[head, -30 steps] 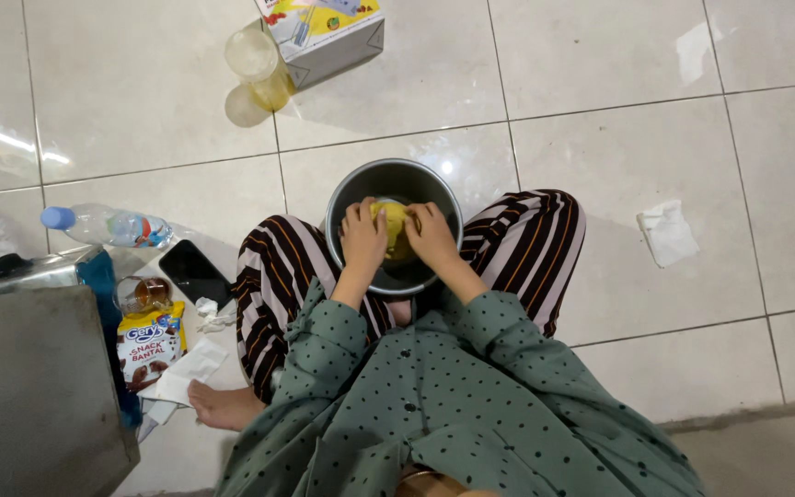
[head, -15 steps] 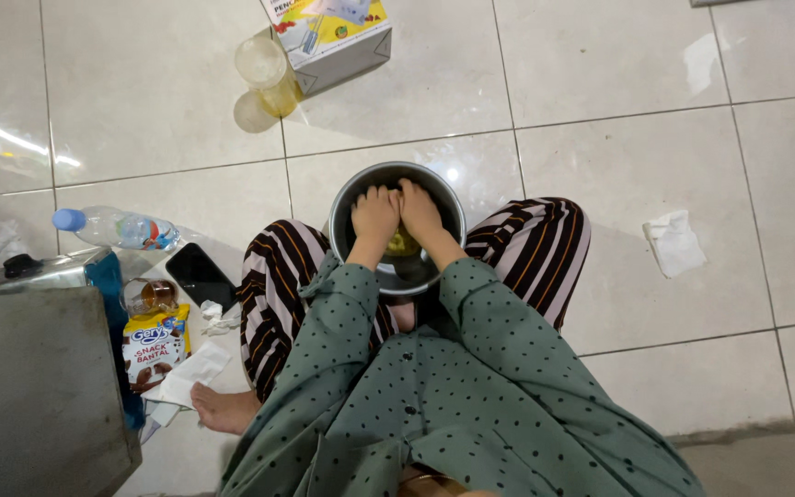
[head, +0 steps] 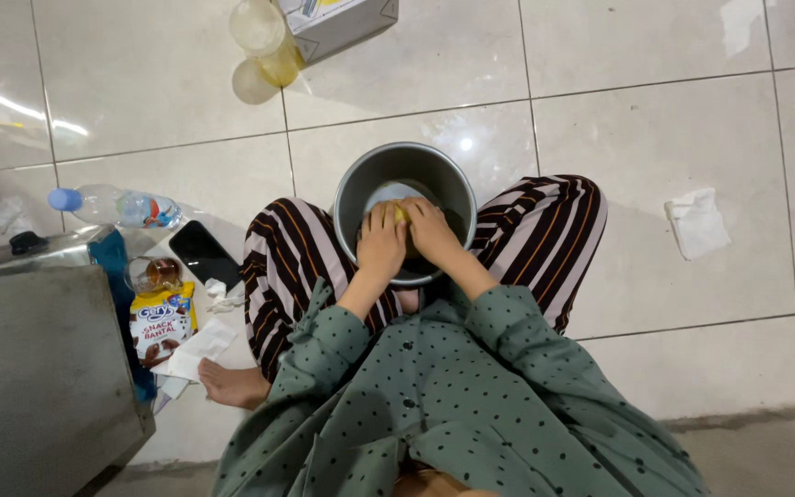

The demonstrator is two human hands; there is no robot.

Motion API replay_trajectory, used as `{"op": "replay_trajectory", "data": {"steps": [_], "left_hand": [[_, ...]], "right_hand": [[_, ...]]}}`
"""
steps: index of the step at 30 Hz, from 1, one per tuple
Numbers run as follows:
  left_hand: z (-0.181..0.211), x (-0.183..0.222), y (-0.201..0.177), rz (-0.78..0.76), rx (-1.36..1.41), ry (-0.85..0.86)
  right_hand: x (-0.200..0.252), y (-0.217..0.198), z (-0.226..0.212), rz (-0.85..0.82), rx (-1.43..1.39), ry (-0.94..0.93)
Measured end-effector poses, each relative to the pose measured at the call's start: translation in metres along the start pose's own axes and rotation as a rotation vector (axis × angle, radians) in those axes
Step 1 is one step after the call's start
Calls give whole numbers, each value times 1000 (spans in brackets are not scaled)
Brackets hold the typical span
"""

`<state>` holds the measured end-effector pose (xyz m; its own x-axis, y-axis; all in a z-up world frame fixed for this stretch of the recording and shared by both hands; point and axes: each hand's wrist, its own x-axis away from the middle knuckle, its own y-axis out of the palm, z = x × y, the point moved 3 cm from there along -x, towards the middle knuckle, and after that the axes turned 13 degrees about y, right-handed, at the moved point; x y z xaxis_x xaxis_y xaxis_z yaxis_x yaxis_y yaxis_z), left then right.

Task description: The person kneads a ball of yellow dough in a metal bowl while sitting on the floor.

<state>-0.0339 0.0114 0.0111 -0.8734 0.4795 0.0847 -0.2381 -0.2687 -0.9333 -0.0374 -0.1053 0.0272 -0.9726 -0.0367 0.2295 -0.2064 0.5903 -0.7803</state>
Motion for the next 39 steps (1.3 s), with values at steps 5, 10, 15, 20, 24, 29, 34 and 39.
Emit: {"op": "replay_trajectory", "data": {"steps": [5, 10, 15, 20, 24, 29, 34, 39], "left_hand": [[-39, -55, 56, 152, -150, 6], [-26, -60, 39, 285, -219, 25], [-1, -17, 8, 136, -83, 67], [-6, -14, 18, 163, -100, 68], [-18, -18, 28, 77, -59, 47], [-15, -11, 16, 102, -60, 100], [-18, -15, 25, 163, -89, 94], [-14, -29, 40, 197, -179, -58]], "right_hand": [[-38, -17, -4, -108, -90, 130], [-45, -16, 5, -87, -68, 142], [-19, -3, 9, -70, 3, 104], [-6, -16, 0, -70, 1, 122], [-16, -5, 9, -99, -28, 147], [-16, -2, 6, -75, -10, 128], [-22, 8, 17, -28, 11, 71], [-34, 3, 29, -79, -96, 17]]}}
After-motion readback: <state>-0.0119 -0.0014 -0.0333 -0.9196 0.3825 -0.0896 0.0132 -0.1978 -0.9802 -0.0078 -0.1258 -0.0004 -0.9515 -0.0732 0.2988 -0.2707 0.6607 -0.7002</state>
